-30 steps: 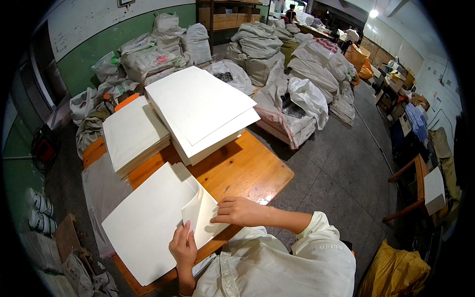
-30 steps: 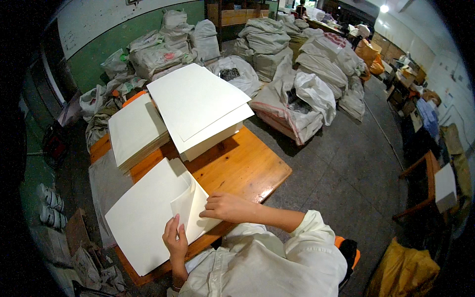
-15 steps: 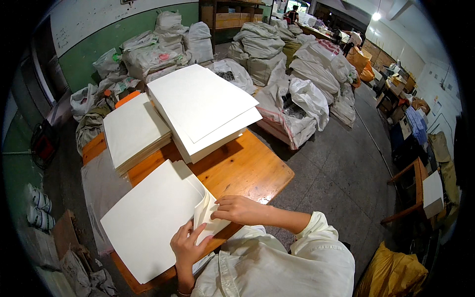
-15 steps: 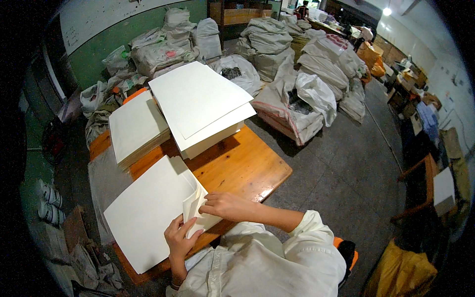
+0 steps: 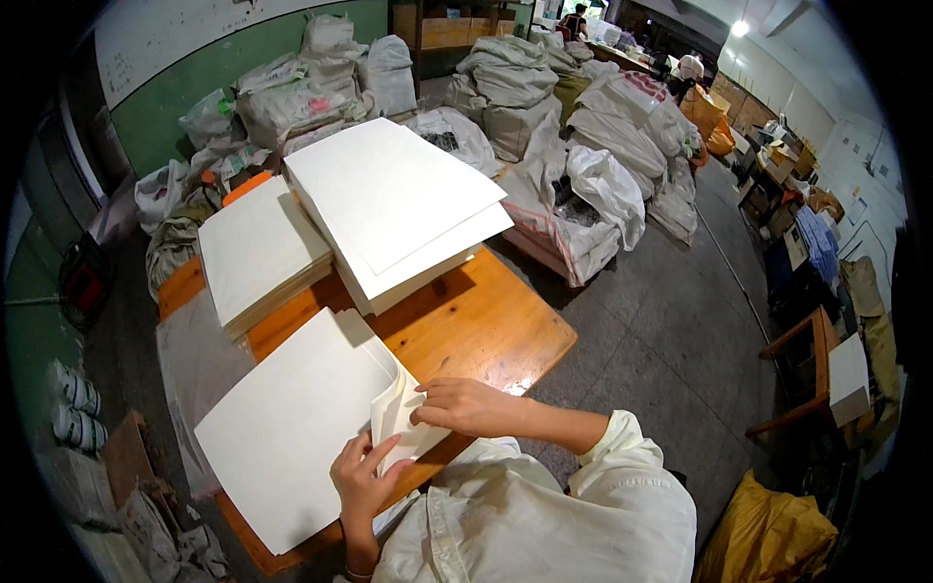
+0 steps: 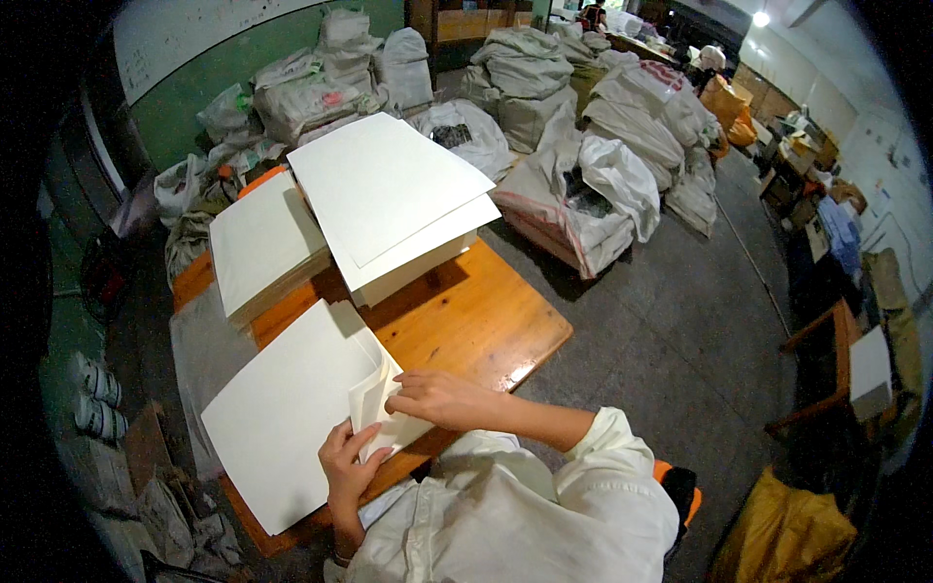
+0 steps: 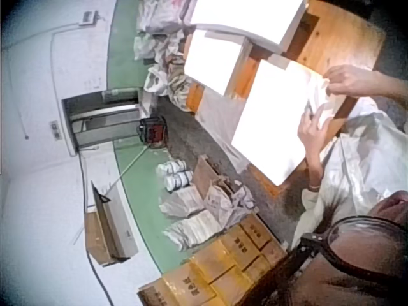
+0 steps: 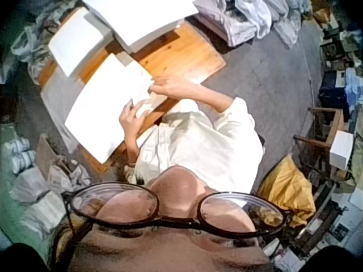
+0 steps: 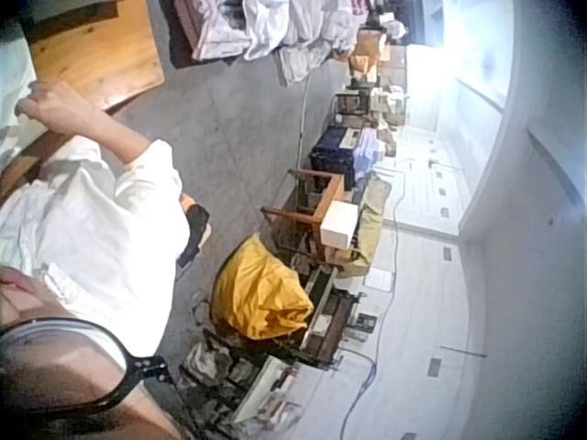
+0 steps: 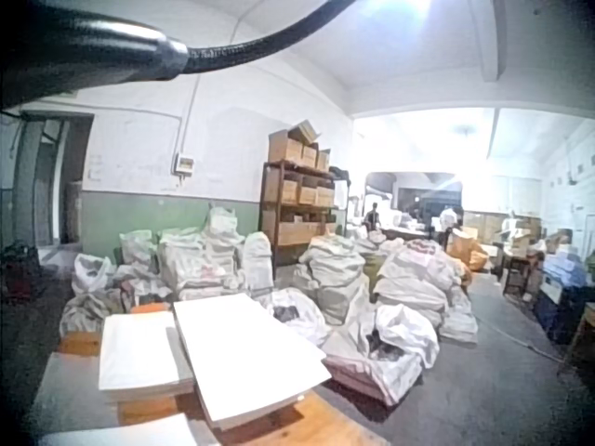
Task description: The person wraps white rectangular paper sheets in clear plastic film on a wooden table. They align the film, fold edges, and smooth the surface, then stack the wrapped sheets. The process is repeated for multiple sheets.
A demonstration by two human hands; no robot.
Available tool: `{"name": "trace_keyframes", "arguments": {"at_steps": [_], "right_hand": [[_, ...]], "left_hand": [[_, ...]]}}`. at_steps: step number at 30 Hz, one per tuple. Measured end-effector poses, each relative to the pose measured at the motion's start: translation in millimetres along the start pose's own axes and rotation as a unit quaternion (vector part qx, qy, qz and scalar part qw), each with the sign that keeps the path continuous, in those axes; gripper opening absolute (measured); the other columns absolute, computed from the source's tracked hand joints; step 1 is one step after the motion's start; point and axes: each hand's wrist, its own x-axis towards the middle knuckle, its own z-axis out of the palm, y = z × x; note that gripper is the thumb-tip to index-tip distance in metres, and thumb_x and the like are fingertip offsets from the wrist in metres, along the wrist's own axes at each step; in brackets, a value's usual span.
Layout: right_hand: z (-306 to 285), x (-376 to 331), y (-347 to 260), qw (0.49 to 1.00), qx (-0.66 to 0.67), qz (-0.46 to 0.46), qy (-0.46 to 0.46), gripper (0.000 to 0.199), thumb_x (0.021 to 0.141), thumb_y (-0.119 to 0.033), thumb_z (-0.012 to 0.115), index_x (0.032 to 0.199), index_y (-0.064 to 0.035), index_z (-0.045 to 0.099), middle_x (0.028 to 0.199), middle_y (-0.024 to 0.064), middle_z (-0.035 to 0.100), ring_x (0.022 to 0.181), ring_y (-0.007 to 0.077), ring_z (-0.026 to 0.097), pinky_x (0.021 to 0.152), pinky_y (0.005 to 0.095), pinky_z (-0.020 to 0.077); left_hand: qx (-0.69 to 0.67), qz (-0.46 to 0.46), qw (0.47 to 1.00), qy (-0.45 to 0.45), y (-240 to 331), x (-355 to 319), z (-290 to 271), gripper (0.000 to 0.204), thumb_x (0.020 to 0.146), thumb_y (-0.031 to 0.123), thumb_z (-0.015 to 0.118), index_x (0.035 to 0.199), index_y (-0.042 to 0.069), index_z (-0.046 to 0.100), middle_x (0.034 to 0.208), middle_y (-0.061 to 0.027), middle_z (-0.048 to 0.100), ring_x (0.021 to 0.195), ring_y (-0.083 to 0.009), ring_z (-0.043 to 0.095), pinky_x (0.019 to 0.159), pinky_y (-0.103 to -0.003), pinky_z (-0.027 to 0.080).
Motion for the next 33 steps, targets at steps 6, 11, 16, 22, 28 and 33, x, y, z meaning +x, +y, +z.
{"name": "trace_keyframes", "arguments": {"at_steps": [6,11,16,22,28,33], "right_hand": [[-0.5,1.0,0.5,1.000,-0.008,0.003,0.009,0.022,0.076,-0.009,0.059,0.098,-0.0038,0.058,0.087,0.0134,0.063,0.100,0.0330,0.062,0.094,0.0412,0.0481],[8.5,0.9,1.8,1.000,-0.022,0.022,0.007,0.022,0.076,-0.008,0.060,0.098,-0.0058,0.059,0.092,0.0135,0.064,0.102,0.0344,0.061,0.091,0.0414,0.0489],[-1.9,4.9,-10.8,0.999,-0.029,0.038,0.018,0.020,0.076,-0.008,0.059,0.095,-0.0055,0.060,0.088,0.0125,0.064,0.097,0.0333,0.063,0.091,0.0422,0.0497],[5.0,9.3,-3.4,0.999,-0.015,0.049,-0.002,0.038,0.070,-0.004,0.065,0.108,-0.0065,0.060,0.097,0.0112,0.063,0.099,0.0302,0.061,0.091,0.0399,0.0491],[-0.6,14.6,-9.9,0.997,-0.039,0.060,0.023,0.065,0.064,-0.001,0.072,0.126,-0.0143,0.056,0.116,0.0088,0.057,0.108,0.0297,0.056,0.090,0.0392,0.0475],[2.0,2.6,-7.2,0.998,-0.039,0.046,0.024,0.053,0.067,-0.003,0.073,0.118,-0.0127,0.060,0.119,0.0094,0.056,0.107,0.0296,0.056,0.089,0.0396,0.0475]], "left_hand": [[-0.016,0.013,0.999,0.032,-5.4,0.5,3.1,0.041,0.061,0.025,0.084,0.100,0.020,0.074,0.090,-0.0029,0.063,0.070,-0.0213,0.058,0.060,-0.032,0.048],[-0.007,0.024,0.999,0.032,-7.3,-0.8,0.8,0.035,0.067,0.018,0.080,0.101,0.021,0.074,0.089,-0.0054,0.062,0.070,-0.0228,0.059,0.061,-0.033,0.049],[0.034,0.064,0.996,0.047,1.3,2.7,-0.8,0.031,0.068,0.016,0.075,0.098,0.021,0.074,0.092,-0.0033,0.065,0.075,-0.0186,0.064,0.061,-0.030,0.053],[0.040,0.059,0.995,0.074,-5.2,-2.2,4.9,0.030,0.066,0.012,0.077,0.095,0.018,0.074,0.086,-0.0042,0.064,0.065,-0.0182,0.062,0.055,-0.030,0.050],[0.030,0.030,0.993,0.108,-8.0,-4.7,8.0,0.017,0.071,0.012,0.079,0.087,0.014,0.073,0.082,-0.0021,0.064,0.058,-0.0164,0.060,0.050,-0.028,0.048],[0.007,0.032,0.992,0.123,-9.0,-4.4,8.4,0.016,0.071,0.011,0.081,0.084,0.011,0.072,0.082,-0.0051,0.065,0.053,-0.0167,0.060,0.046,-0.028,0.047]]}}
